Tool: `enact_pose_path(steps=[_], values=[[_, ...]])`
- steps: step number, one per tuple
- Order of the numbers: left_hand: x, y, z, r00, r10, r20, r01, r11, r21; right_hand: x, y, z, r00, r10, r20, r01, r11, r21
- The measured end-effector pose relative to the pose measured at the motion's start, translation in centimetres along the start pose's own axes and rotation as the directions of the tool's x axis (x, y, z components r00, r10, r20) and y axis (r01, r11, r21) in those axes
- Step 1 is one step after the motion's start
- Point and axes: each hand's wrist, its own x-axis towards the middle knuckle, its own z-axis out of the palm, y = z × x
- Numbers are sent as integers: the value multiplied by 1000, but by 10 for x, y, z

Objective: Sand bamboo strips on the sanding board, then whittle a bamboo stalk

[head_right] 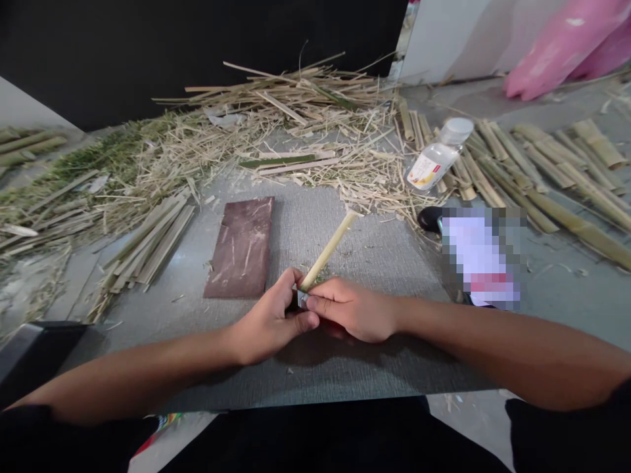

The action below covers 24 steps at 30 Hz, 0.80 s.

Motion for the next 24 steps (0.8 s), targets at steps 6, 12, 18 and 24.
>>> enact_pose_path(steps=[6,12,18,24], values=[[2,0,0,998,19,-53,-15,997,77,-1,2,0,1000,16,-18,-15,997,69],[3,-1,2,999,-9,-34,8,999,-40,0,4,-1,1000,18,-16,-17,998,68],[3,-2,2,999,19,-40,-20,1000,-22,0,-1,1,999,37,11,-38,993,116],[4,-8,3,994,73,-81,-70,996,50,0,0,4,998,38,-44,-35,997,64]])
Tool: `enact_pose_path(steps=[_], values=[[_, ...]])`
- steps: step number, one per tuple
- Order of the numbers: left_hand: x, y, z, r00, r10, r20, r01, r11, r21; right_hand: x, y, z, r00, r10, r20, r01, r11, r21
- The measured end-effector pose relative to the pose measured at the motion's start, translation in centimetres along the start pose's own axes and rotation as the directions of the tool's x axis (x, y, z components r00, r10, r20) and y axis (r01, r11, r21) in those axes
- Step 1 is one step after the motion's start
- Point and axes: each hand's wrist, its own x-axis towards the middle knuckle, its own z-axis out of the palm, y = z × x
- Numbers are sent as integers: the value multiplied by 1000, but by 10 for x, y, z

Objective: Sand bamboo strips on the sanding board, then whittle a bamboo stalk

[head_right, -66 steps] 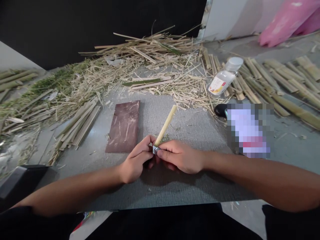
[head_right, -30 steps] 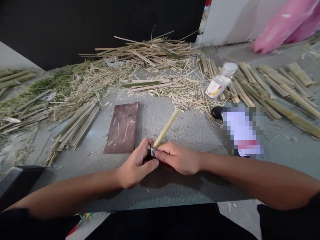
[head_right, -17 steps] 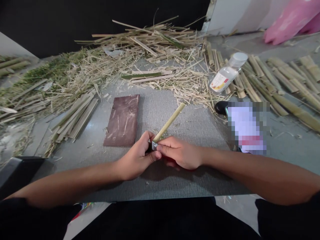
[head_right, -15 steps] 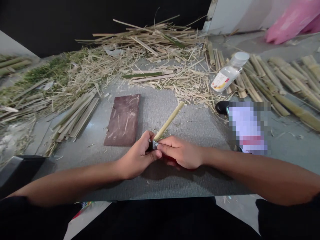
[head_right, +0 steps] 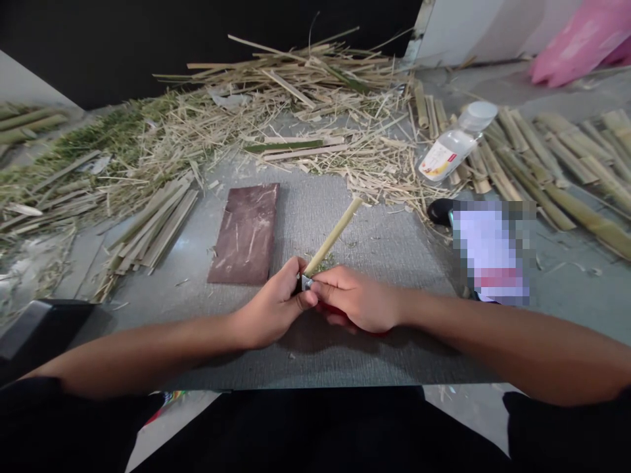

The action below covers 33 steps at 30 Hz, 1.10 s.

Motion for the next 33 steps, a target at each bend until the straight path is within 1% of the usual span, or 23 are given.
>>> enact_pose_path(steps=[3,6,8,10,12,14,17,19,21,25,26,28,31,33], values=[[0,2,0,999,-26,-33,28,998,63,0,5,5,995,-17,-96,6,994,-106],[1,6,0,996,-55,-75,63,992,108,1,9,11,971,-104,-215,56,974,-220],[2,7,0,993,-68,-95,79,989,122,2,11,12,951,-158,-265,85,960,-266],[3,7,-1,992,-76,-97,87,989,123,2,11,11,958,-153,-242,93,965,-245],[2,7,-2,994,-82,-73,89,991,104,1,9,6,982,-102,-159,70,979,-193],[1,8,-2,996,-85,-38,88,993,75,0,6,1,995,-57,-78,43,984,-170],[-1,9,-2,997,-75,-16,76,995,65,-1,1,-5,1000,-20,-20,16,987,-162],[-1,10,-1,998,-63,-30,66,994,83,0,0,-4,1000,-13,-14,11,989,-146],[-2,10,0,997,-63,-51,68,992,107,1,2,1,999,-20,-42,15,992,-123],[-1,10,1,992,-66,-104,80,987,137,4,9,11,971,-106,-212,79,988,-132],[-1,11,0,992,-60,-109,75,988,133,4,10,12,965,-121,-232,92,987,-131],[0,11,0,994,-55,-98,67,990,121,3,10,11,974,-109,-197,91,991,-100],[-1,12,-1,996,-56,-74,64,992,111,2,3,4,997,-50,-64,47,997,-56],[-2,12,0,997,-46,-68,54,992,112,2,-3,0,999,-37,-14,37,998,-50]])
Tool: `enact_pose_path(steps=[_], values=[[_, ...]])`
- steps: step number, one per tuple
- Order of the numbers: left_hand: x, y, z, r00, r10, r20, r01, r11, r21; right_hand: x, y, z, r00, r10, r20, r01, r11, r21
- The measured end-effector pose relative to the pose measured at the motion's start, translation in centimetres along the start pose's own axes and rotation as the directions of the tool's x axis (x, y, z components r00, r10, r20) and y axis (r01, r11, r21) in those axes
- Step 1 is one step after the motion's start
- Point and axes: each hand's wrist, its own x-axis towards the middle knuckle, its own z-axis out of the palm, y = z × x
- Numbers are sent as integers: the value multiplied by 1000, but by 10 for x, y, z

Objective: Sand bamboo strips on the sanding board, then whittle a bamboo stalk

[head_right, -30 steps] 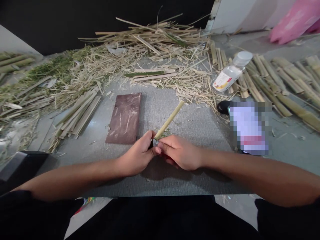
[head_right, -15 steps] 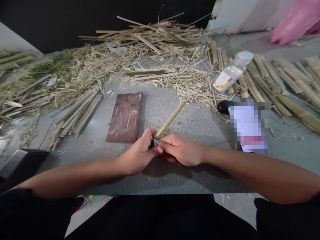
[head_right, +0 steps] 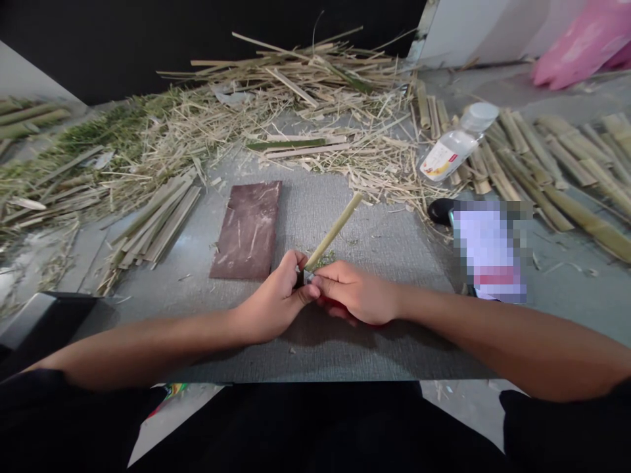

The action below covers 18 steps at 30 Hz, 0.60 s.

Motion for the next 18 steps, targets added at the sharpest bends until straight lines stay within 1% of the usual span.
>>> enact_pose_path(steps=[3,6,10,12,14,16,17,18], values=[[-1,-2,2,1000,16,-3,-16,1000,1,0,-5,-3,1000,4,18,-4,1000,24],[0,-3,3,1000,11,-3,-11,1000,6,1,-3,-1,999,33,20,-33,999,43],[1,0,0,1000,17,22,-17,999,28,1,4,3,998,23,-58,-23,1000,5],[1,2,-2,998,23,52,-25,999,44,2,7,4,992,-2,-127,-3,999,-34],[-1,4,-3,997,27,74,-33,996,78,3,11,6,966,-73,-249,55,996,-77],[-1,5,-2,996,32,82,-42,992,123,5,14,6,905,-162,-395,140,987,-83],[-1,6,-2,996,31,83,-43,988,149,6,15,6,873,-191,-449,183,981,-60],[0,8,-3,996,21,87,-37,982,185,8,16,6,853,-204,-480,220,975,-24]])
